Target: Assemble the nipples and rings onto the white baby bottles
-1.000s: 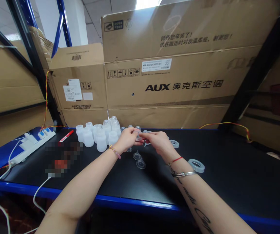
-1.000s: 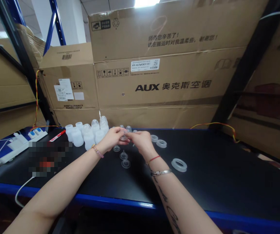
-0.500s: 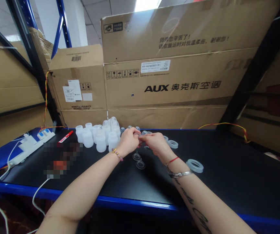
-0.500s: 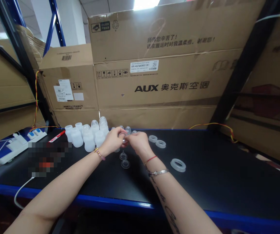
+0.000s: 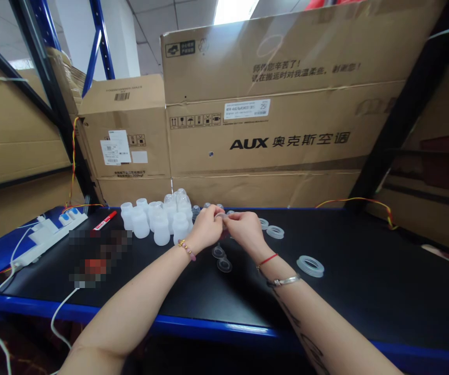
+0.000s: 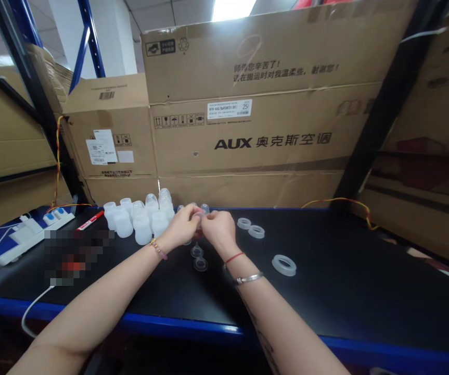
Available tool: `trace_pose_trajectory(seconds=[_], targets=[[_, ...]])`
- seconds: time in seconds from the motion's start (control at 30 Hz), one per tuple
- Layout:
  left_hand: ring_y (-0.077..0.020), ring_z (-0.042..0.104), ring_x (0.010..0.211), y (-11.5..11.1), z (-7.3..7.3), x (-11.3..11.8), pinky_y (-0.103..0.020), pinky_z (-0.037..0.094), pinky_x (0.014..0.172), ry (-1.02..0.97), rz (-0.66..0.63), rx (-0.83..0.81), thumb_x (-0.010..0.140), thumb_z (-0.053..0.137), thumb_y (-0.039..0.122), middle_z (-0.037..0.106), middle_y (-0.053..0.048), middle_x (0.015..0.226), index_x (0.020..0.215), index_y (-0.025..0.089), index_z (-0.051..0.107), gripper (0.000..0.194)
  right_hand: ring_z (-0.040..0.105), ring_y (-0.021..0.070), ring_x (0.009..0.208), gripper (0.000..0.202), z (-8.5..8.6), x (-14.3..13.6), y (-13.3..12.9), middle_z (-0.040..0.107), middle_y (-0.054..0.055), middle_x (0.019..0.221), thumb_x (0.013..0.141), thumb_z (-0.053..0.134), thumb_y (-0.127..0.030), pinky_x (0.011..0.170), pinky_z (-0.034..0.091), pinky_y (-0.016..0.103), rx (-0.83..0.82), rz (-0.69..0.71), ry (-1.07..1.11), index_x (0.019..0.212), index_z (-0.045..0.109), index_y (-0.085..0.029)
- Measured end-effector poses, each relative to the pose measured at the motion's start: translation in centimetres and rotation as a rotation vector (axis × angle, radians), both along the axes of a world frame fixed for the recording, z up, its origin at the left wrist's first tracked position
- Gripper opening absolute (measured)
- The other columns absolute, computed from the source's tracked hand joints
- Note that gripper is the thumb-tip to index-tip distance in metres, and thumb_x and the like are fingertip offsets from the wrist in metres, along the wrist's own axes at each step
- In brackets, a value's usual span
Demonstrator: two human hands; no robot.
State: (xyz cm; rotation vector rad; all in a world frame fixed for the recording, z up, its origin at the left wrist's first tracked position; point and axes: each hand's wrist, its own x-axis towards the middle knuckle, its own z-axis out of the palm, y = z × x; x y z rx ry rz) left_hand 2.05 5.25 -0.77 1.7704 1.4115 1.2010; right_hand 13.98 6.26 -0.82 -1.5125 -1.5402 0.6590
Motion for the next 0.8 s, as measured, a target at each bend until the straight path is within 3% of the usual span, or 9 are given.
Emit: trace_pose_trajectory(seconds=[0.1, 0.23, 0.4, 0.5, 0.67, 0.8], targets=[[-0.0132, 0.062, 0.062, 0.6, -0.2, -0.6, -0.026, 0.053, 0.058, -0.029, -0.049, -0.11, 0.084, 0.05, 0.015, 0.069, -0.009, 0.101, 0.105, 0.016, 0.065, 0.026, 0.057, 0.0155, 0.054, 0.019, -0.3, 0.3, 0.5, 0.068, 0.005, 0.057, 0.067, 0.068, -0.03, 0.048, 0.033, 0.024, 0.025, -0.004, 0.037, 0.069, 0.077, -0.013], [-0.0134, 0.061, 0.055, 0.7, 0.2, -1.1, -0.027, 0.053, 0.058, 0.052, 0.016, -0.04, 0.085, 0.053, 0.02, 0.07, -0.007, 0.086, 0.092, 0.016, 0.069, 0.019, 0.054, 0.014, 0.054, 0.024, -0.2, 0.3, 0.6, 0.068, 0.006, 0.06, 0.06, 0.076, -0.033, 0.047, 0.034, 0.024, 0.028, 0.03, 0.221, 0.071, 0.076, -0.011], [-0.0159, 0.066, 0.067, 0.5, 0.3, -1.0, -0.029, 0.055, 0.068, -0.08, 0.147, 0.024, 0.085, 0.056, 0.02, 0.069, -0.011, 0.096, 0.091, 0.015, 0.066, 0.013, 0.053, 0.0096, 0.054, 0.029, 1.3, 0.0, -0.5, 0.072, 0.008, 0.081, 0.061, 0.078, -0.039, 0.044, 0.031, 0.022, -0.241, 0.06, 0.519, 0.07, 0.071, -0.013], [-0.0158, 0.066, 0.076, 0.7, 0.1, -0.9, -0.028, 0.054, 0.078, -0.174, 0.187, 0.052, 0.083, 0.06, 0.019, 0.068, -0.011, 0.097, 0.093, 0.014, 0.063, 0.011, 0.052, 0.0081, 0.054, 0.028, 1.8, 0.0, -1.0, 0.072, 0.009, 0.084, 0.057, 0.082, -0.036, 0.043, 0.03, 0.021, -0.333, 0.098, 0.533, 0.067, 0.069, -0.013], [-0.0144, 0.066, 0.067, 1.0, 0.2, -0.7, -0.029, 0.055, 0.065, -0.316, 0.124, -0.119, 0.086, 0.052, 0.018, 0.067, -0.01, 0.098, 0.099, 0.015, 0.056, 0.014, 0.045, 0.0082, 0.048, 0.028, 1.3, -0.1, -0.8, 0.063, 0.004, 0.058, 0.053, 0.084, -0.033, 0.04, 0.025, 0.022, -0.222, 0.125, 0.451, 0.059, 0.067, -0.011], [-0.0152, 0.064, 0.073, 0.7, 0.5, -0.4, -0.026, 0.053, 0.062, -0.239, 0.118, -0.128, 0.084, 0.053, 0.019, 0.067, -0.009, 0.097, 0.093, 0.015, 0.058, 0.011, 0.043, 0.0081, 0.045, 0.023, 0.6, 0.1, -0.2, 0.063, 0.006, 0.058, 0.059, 0.079, -0.031, 0.038, 0.024, 0.022, -0.232, 0.128, 0.419, 0.058, 0.068, -0.011]])
